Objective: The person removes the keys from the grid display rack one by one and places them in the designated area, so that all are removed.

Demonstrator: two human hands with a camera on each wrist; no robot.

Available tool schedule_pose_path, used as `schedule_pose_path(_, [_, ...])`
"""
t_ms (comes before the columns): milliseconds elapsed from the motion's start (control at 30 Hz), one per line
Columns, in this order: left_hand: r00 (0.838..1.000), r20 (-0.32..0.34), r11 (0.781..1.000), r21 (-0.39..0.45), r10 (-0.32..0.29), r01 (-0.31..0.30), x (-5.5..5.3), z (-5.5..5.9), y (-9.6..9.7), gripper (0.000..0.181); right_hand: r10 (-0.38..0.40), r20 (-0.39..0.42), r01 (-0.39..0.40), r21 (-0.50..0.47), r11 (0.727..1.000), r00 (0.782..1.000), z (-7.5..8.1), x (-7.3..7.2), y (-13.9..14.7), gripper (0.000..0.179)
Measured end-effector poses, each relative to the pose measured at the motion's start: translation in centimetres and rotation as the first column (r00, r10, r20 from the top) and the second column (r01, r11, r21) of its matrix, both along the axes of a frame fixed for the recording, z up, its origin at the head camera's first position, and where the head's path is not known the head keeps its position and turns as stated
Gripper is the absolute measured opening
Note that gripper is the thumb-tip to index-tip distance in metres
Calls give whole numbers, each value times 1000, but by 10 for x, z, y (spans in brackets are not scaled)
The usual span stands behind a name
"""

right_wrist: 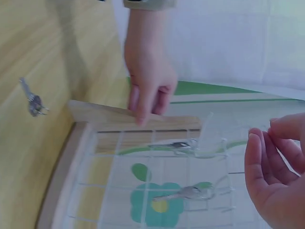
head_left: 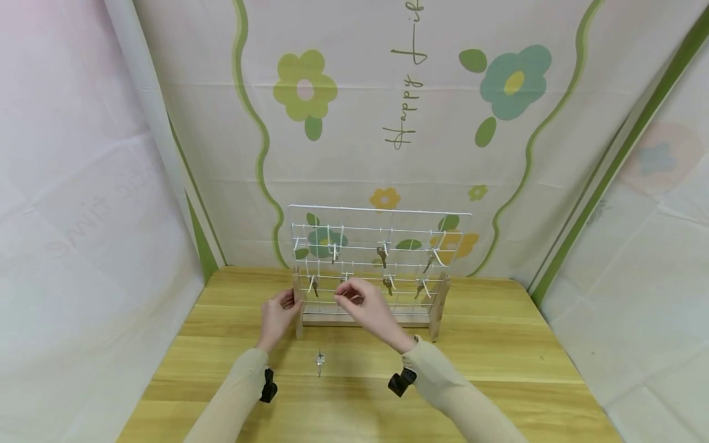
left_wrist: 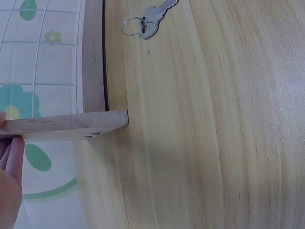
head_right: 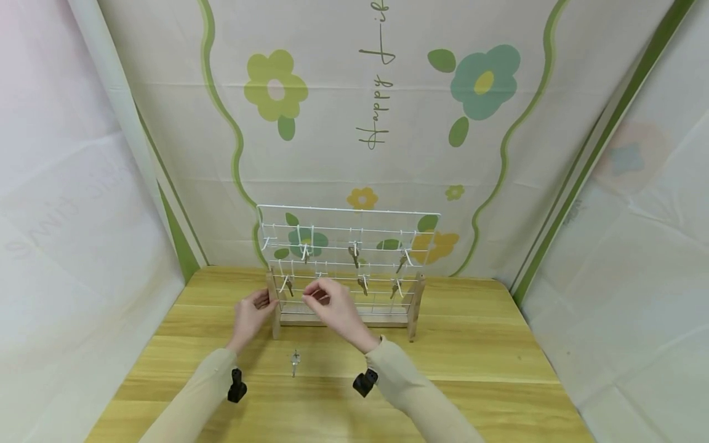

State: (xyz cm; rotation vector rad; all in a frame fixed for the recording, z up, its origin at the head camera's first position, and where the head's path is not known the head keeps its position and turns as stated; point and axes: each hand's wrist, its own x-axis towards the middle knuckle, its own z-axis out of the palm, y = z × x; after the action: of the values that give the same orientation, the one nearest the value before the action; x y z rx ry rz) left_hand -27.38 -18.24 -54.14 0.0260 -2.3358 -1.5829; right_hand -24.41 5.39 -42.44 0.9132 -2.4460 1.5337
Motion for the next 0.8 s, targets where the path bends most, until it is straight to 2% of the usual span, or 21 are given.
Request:
schedule_pose_path(133, [1000,-10,1000,7,-5,5,0,-1,-1,36,-59,-97,52,-78,996,994,11,-9,-2,8])
schedule_pose_path(200, [1000,-5,1000,7,-4,4,0,-1,-1,35,-84,-115,70,-114,991,990,14,-13,-4,8])
schedule_pose_path(467, [1000,11,1000,-13,5,-5,0,-1,-1,35,-166,-125,142,-177,974,978,18,-24,-17,11])
schedule_pose_path(633, [1000,31,1000,-5,1,-1,0,0,-1,35,-250,-136,219,-210,953,959,18,-31,-23,10])
schedule_pose_path(800, [1000,15,1000,-14,-1,1,1,1,0,35,-308,-148,270,-229,935,940,18,-37,-28,12])
